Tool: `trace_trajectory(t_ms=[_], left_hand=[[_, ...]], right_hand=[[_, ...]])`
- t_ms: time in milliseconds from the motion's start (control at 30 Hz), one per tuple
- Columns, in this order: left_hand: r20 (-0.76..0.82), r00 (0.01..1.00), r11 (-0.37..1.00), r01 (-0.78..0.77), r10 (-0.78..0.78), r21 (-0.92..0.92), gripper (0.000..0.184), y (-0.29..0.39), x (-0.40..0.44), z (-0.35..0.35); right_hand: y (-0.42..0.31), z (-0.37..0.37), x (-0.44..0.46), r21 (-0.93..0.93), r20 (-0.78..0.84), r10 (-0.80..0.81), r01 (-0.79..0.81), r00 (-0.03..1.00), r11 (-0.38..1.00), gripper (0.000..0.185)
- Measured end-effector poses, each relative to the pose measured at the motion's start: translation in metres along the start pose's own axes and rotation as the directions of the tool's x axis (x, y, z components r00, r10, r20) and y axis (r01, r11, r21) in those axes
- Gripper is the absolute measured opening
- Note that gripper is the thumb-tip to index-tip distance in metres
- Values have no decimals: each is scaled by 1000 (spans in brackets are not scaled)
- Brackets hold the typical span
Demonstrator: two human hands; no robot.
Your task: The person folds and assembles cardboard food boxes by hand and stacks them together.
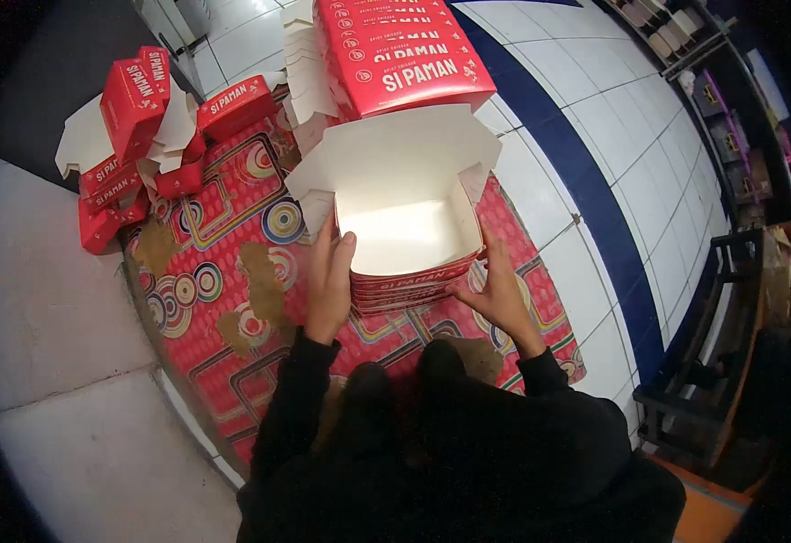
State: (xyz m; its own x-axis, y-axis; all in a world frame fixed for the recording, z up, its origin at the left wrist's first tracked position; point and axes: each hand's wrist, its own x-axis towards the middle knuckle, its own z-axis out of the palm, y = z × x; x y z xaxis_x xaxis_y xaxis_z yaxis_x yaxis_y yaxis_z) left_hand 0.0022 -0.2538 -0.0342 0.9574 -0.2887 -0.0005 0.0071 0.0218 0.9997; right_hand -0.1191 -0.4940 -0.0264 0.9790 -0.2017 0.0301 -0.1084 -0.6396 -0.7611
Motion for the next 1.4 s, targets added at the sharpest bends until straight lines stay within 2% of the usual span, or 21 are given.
trace_trajectory(t_ms=[67,200,267,367,500,600,700,767,900,1000,1067,1133,1200,1267,1300,1333,1367,1400], left_hand=[[34,999,1000,7,-6,-12,58,3,0,-1],[25,999,998,43,-42,-44,58,9,0,2],[13,999,999,35,-35,-32,58,9,-1,2],[27,999,998,37,-36,-42,57,8,0,1],[14,999,999,40,-40,-21,57,3,0,0],[20,1000,1000,10,-9,-28,57,3,2,0],[28,1000,998,10,-8,-65,57,5,1,1],[17,1000,999,21,-21,-35,57,7,0,0],[-1,1000,1000,22,-22,-22,57,7,0,1],[16,999,998,31,-30,-59,56,1,1,1],[59,996,988,76,-69,-138,55,0,-1,0],[-4,1000,1000,-5,5,23,54,-12,-12,-1],[-123,985,993,-115,119,41,46,-15,-31,-7],[-166,977,991,-128,132,39,37,-59,-45,-42],[-176,972,988,-144,153,62,37,-51,-37,-56],[-394,917,998,-59,64,24,34,-40,-26,-71],[-588,808,999,15,-35,-40,30,-30,-15,-86],[-645,760,997,-63,79,48,36,-30,5,-110]], right_hand=[[1,1,0,4,-13,-72,72,997,997,114],[10,5,-1,-38,34,-68,69,997,997,116],[11,9,-2,-157,-4,-82,80,997,984,119],[14,10,-1,-140,-3,-109,108,994,984,120],[18,7,-6,-148,53,-51,59,997,987,120],[27,13,-9,-179,76,-28,41,997,983,115],[31,20,-10,-227,29,-19,25,999,974,111],[32,22,-11,-258,27,-76,81,997,963,107],[32,22,-9,-237,48,-88,97,995,967,107],[36,24,-13,-180,95,-24,41,995,983,101],[55,33,-16,-309,80,-27,51,996,950,101],[60,34,-19,-236,100,-79,101,992,966,98],[66,29,-21,-168,159,-122,149,980,975,97],[82,24,-25,-70,299,3,19,954,997,94],[85,21,-26,-21,344,48,-44,938,999,92],[88,19,-30,21,345,49,-60,937,998,91],[91,18,-33,63,345,50,-76,937,995,89],[101,19,-36,-49,346,68,-55,936,997,87]])
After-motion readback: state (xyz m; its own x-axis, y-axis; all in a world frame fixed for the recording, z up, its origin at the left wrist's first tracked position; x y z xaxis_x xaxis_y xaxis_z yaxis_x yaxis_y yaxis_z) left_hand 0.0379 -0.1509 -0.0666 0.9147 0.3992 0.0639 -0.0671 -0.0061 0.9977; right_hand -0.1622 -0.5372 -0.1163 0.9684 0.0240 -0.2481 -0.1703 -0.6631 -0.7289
